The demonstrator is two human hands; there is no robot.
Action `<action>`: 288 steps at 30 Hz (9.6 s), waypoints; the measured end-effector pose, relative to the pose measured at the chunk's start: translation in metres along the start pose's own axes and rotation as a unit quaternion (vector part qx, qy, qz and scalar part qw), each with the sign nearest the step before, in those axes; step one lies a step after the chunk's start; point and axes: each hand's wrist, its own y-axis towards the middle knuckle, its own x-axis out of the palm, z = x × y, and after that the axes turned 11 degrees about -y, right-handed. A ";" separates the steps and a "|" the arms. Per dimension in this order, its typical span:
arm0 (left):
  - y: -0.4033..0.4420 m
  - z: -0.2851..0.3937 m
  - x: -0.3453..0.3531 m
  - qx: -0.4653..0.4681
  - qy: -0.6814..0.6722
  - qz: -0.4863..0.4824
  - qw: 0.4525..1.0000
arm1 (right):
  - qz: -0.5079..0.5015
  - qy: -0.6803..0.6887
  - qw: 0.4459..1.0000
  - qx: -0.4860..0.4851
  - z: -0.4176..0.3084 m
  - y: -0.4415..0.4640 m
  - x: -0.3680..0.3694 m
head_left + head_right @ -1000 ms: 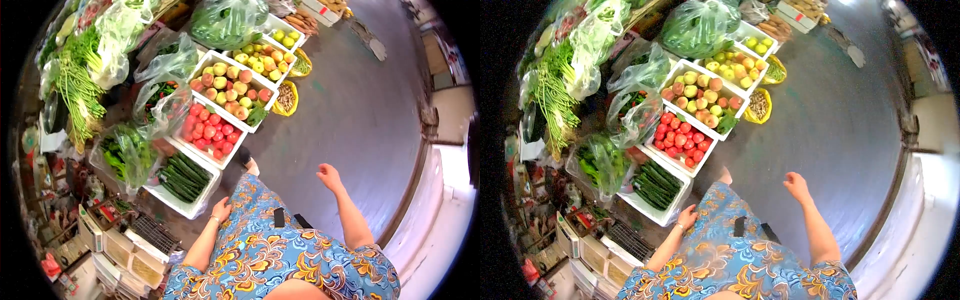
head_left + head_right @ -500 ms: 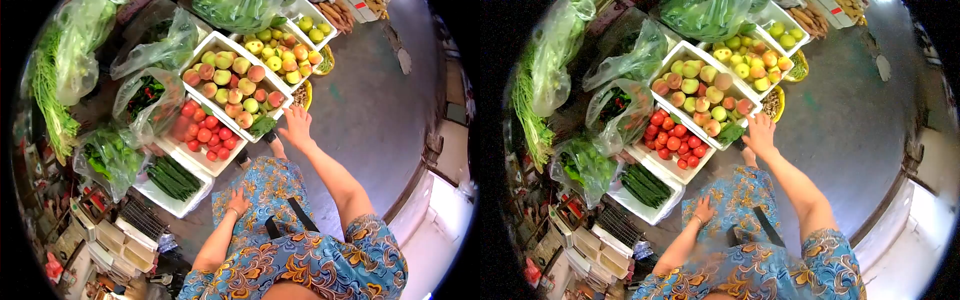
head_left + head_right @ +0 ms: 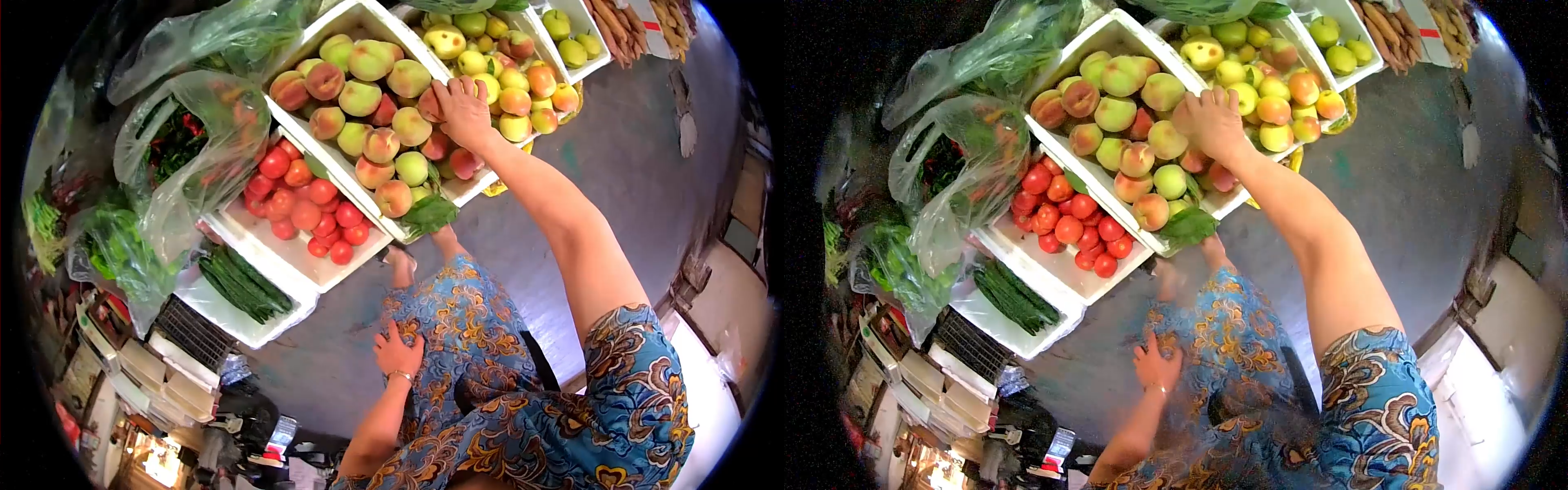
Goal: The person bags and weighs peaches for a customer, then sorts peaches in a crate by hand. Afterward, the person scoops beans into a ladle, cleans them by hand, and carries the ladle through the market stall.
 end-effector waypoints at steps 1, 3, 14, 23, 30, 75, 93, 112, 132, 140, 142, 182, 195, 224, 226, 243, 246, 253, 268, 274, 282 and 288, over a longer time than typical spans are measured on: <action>0.000 -0.001 0.001 -0.001 -0.004 -0.006 1.000 | -0.008 0.003 1.000 0.002 -0.001 0.004 0.004; 0.001 -0.001 0.003 -0.003 -0.009 -0.013 1.000 | -0.007 0.030 1.000 0.003 0.000 0.005 0.006; -0.001 0.006 0.006 -0.015 -0.029 -0.003 0.999 | -0.140 0.090 0.986 0.021 -0.007 -0.071 -0.038; 0.000 0.002 0.012 -0.023 -0.025 -0.014 0.999 | 0.053 0.158 0.986 0.015 -0.040 0.094 -0.035; 0.002 0.004 0.009 -0.028 -0.041 -0.003 0.999 | -0.010 0.173 0.985 0.018 -0.053 0.108 -0.029; 0.011 0.005 -0.005 -0.014 -0.074 -0.004 0.997 | 0.007 0.215 0.969 -0.118 -0.130 0.091 -0.069; 0.012 0.005 -0.002 -0.016 -0.107 -0.005 0.994 | -0.010 0.201 0.966 -0.161 -0.129 0.028 -0.072; 0.012 0.010 -0.013 0.005 -0.087 -0.007 0.996 | -0.057 0.039 0.960 -0.271 -0.187 0.112 -0.001; 0.014 -0.003 0.005 0.019 -0.117 0.040 0.992 | -0.060 0.093 0.994 0.000 -0.033 0.035 -0.056; 0.013 -0.001 0.001 0.039 -0.094 0.055 0.993 | -0.090 0.087 0.990 -0.057 -0.114 0.094 -0.015; 0.013 0.000 -0.001 0.029 -0.095 0.047 0.994 | -0.083 0.109 0.989 -0.057 -0.109 0.092 -0.016; 0.017 0.006 0.000 -0.003 -0.089 0.014 0.996 | -0.134 0.203 0.957 0.157 -0.005 -0.102 -0.056; 0.016 0.002 0.004 0.012 -0.065 0.029 0.997 | -0.134 0.189 0.964 0.129 -0.021 -0.114 -0.050; 0.015 -0.002 0.003 0.031 -0.100 0.061 0.993 | 0.032 0.138 0.988 -0.053 -0.080 0.076 -0.068; 0.014 0.000 -0.001 0.020 -0.090 0.047 0.995 | 0.088 0.088 0.988 -0.087 -0.091 0.108 -0.052; 0.019 -0.007 0.003 0.017 -0.139 0.034 0.990 | -0.164 0.211 0.958 -0.106 -0.122 0.133 -0.028; 0.019 -0.003 -0.011 0.004 -0.136 0.011 0.991 | -0.276 0.316 0.899 -0.123 -0.136 0.113 -0.025; 0.020 -0.007 -0.004 -0.005 -0.138 0.004 0.990 | -0.232 0.198 0.927 -0.218 -0.140 0.117 -0.024; 0.020 -0.014 -0.008 0.014 -0.147 0.021 0.989 | -0.184 0.188 0.949 -0.170 -0.151 0.094 -0.026; 0.024 -0.012 -0.014 0.007 -0.144 0.002 0.990 | -0.098 0.268 0.938 -0.197 -0.145 0.049 -0.054; 0.023 -0.011 -0.016 0.048 -0.112 0.038 0.992 | -0.127 0.297 0.927 -0.192 -0.125 0.042 -0.051; 0.025 -0.014 -0.016 0.002 -0.125 -0.008 0.992 | 0.042 0.124 0.987 -0.094 -0.143 0.111 -0.001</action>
